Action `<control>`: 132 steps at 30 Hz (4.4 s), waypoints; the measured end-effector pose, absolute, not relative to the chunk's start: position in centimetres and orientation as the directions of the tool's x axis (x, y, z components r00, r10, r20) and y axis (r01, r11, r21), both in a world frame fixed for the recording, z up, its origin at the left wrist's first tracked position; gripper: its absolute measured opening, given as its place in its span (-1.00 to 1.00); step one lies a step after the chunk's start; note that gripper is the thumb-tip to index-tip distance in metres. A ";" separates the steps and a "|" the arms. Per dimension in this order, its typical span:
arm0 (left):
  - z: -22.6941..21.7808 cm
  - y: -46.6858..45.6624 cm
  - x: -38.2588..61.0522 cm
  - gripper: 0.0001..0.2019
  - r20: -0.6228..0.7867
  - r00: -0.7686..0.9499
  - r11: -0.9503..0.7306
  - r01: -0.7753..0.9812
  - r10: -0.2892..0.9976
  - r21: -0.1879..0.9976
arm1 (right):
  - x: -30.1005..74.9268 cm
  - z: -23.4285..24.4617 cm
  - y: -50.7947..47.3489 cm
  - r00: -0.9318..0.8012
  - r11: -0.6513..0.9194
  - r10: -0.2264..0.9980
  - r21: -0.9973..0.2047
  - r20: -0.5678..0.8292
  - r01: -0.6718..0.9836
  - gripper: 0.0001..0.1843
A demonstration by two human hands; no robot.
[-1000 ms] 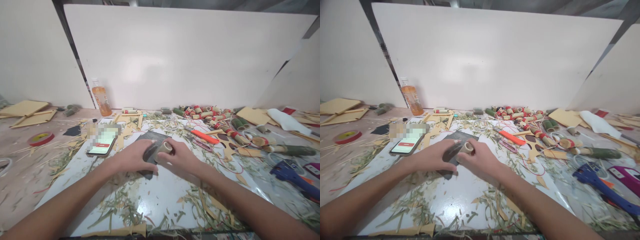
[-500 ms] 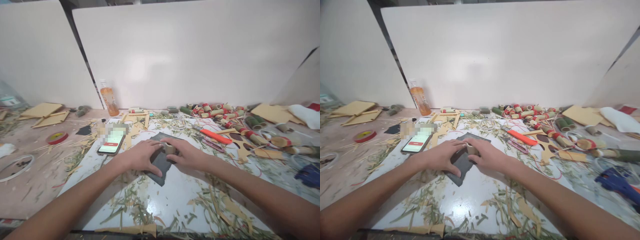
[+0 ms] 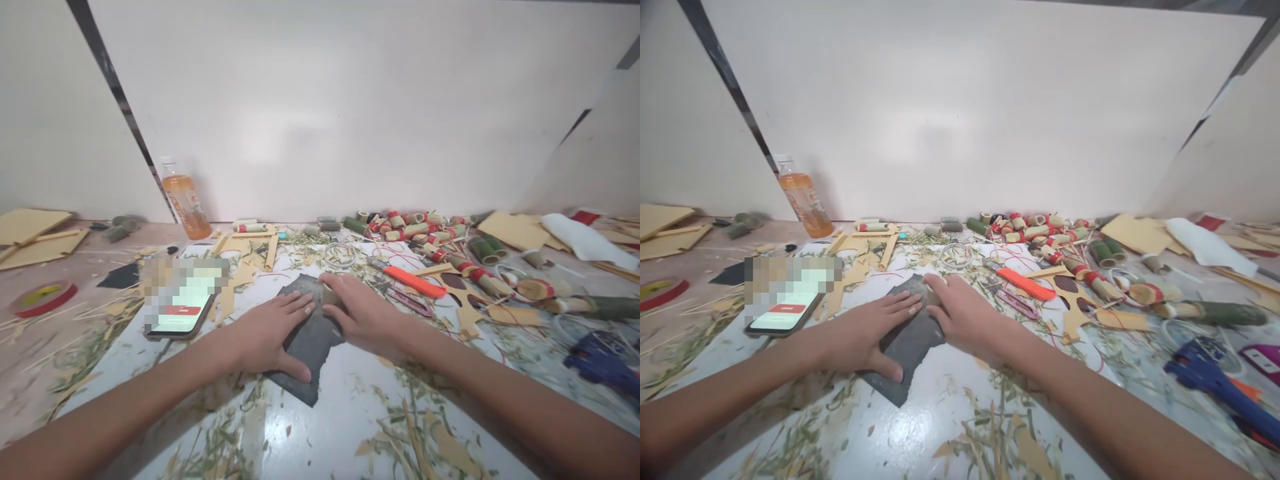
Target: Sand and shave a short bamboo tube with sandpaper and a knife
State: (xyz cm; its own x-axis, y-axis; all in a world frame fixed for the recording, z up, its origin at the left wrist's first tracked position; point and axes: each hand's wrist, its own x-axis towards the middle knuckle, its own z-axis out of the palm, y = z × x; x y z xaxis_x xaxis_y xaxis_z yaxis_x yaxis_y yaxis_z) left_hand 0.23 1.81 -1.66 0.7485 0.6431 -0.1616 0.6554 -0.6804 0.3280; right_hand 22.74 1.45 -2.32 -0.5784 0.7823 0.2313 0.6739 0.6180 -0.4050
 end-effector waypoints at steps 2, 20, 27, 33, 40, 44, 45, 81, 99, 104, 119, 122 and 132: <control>-1.7 1.7 0.3 0.03 -0.144 0.757 -0.691 0.645 0.638 0.327 | 22.5 -2.2 0.9 -0.630 0.650 0.744 -0.461 0.223 0.604 -0.56; -1.9 0.8 0.4 0.01 -0.168 0.748 -0.702 0.662 0.642 0.263 | 21.6 -2.3 0.4 -0.619 0.657 0.750 -0.375 0.235 0.654 -0.56; -2.3 0.5 0.2 0.10 -0.151 0.713 -0.654 0.692 0.684 0.307 | 24.2 -2.4 4.4 -0.394 0.511 0.847 -0.340 0.358 0.789 -0.54; -2.7 0.4 -0.2 0.15 -0.108 0.678 -0.613 0.712 0.727 0.342 | 23.5 -1.7 2.2 -0.421 0.536 0.839 -0.386 0.345 0.751 -0.54; -2.6 0.7 0.0 0.12 -0.098 0.713 -0.660 0.685 0.694 0.309 | 21.1 -1.9 0.0 -0.626 0.655 0.746 -0.418 0.226 0.630 -0.57; -2.4 0.5 0.3 0.12 -0.123 0.693 -0.645 0.711 0.711 0.279 | 20.8 -1.4 0.0 -0.555 0.605 0.794 -0.419 0.249 0.677 -0.68; -2.4 0.5 0.3 0.11 -0.120 0.693 -0.644 0.710 0.711 0.285 | 20.9 -1.5 0.1 -0.566 0.617 0.785 -0.417 0.254 0.668 -0.66; -0.5 -1.5 0.4 -0.50 -0.091 0.386 0.124 -0.059 0.918 0.991 | 31.2 -1.1 -2.3 -0.122 0.210 0.951 -0.305 0.284 0.929 -0.70; -1.2 1.0 0.9 -0.72 0.174 0.546 -0.489 0.510 0.820 0.708 | 24.8 -1.3 -0.9 -0.627 0.650 0.760 -0.166 0.174 0.741 -0.69; -1.2 1.2 1.4 -0.56 0.148 0.541 -0.503 0.599 0.828 0.623 | 25.1 -2.0 -0.9 -0.599 0.623 0.780 -0.134 0.182 0.771 -0.68; -1.3 -0.2 1.3 -0.48 0.178 0.522 -0.550 0.767 0.834 0.329 | 24.5 -1.7 -2.2 -0.660 0.680 0.732 -0.126 0.168 0.722 -0.63; -1.5 0.0 1.3 -0.46 0.180 0.525 -0.555 0.777 0.832 0.296 | 24.6 -1.7 -2.2 -0.650 0.669 0.742 -0.114 0.166 0.735 -0.61; -0.8 0.2 1.7 -0.45 0.171 0.478 -0.507 0.828 0.861 0.240 | 24.9 -2.1 -2.1 -0.610 0.636 0.763 -0.078 0.212 0.768 -0.63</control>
State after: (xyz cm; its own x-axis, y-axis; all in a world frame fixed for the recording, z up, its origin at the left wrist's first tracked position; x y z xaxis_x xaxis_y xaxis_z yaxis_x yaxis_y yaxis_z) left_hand 1.71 0.16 -0.76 0.4783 0.8613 0.1711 0.8277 -0.5073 0.2399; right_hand 24.92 -2.13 -2.05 -0.6103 0.7632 0.2120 0.7678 0.6358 -0.0785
